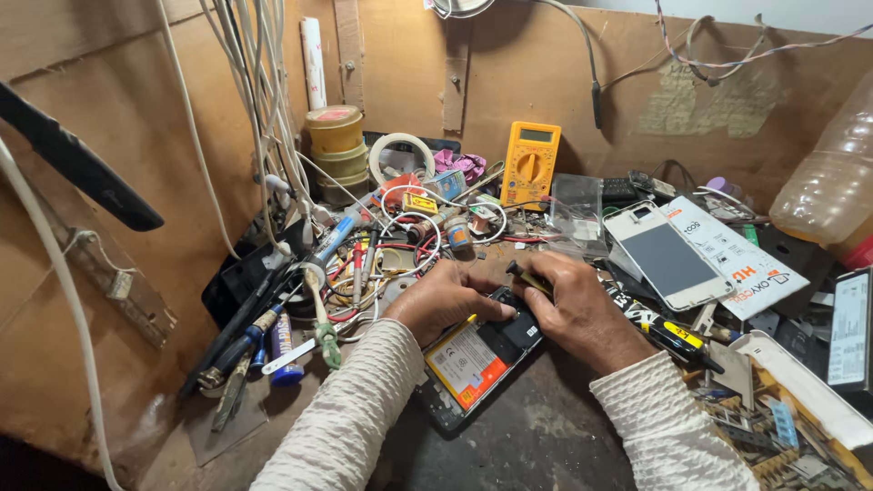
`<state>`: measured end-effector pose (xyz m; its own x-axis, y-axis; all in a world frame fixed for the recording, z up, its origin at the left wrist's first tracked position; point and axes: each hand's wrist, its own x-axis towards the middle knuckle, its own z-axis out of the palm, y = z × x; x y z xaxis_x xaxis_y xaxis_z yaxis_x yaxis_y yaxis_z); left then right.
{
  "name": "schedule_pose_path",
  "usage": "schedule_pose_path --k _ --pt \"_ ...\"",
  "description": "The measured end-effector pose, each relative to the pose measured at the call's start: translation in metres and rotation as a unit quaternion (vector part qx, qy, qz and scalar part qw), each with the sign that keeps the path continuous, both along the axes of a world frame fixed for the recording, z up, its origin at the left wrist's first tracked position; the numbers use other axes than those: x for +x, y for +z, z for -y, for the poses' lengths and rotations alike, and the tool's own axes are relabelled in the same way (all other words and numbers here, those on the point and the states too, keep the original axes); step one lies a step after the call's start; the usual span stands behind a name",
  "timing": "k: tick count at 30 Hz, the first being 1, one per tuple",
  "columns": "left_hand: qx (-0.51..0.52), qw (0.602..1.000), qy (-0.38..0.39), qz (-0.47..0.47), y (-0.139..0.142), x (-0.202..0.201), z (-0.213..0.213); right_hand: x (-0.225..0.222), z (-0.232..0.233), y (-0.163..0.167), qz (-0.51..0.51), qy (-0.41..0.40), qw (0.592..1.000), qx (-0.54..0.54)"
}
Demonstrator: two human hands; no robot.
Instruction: The person uses a small screwdriver to remove screws from the back of a disassembled smartphone. They hold the phone steady with the left hand while turning the screwdriver with the right hand, then place the removed screw on the workbench.
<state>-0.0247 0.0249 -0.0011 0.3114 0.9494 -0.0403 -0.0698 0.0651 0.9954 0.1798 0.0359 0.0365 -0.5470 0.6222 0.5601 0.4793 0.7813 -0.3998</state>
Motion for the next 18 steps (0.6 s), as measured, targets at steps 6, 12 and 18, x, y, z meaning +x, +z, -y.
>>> schedule_pose_path --k 6,12,18 --pt "-0.005 1.0 0.0 0.005 -0.002 0.002 -0.001 0.0 0.003 0.005 0.013 0.008 1.0 -0.021" --pt "-0.016 1.0 0.002 0.02 -0.007 0.004 -0.007 -0.001 0.002 0.008 0.043 0.02 0.999 0.008" --pt "-0.009 1.0 0.018 0.011 -0.011 0.005 -0.008 0.0 0.002 0.006 0.048 0.028 0.998 0.036"
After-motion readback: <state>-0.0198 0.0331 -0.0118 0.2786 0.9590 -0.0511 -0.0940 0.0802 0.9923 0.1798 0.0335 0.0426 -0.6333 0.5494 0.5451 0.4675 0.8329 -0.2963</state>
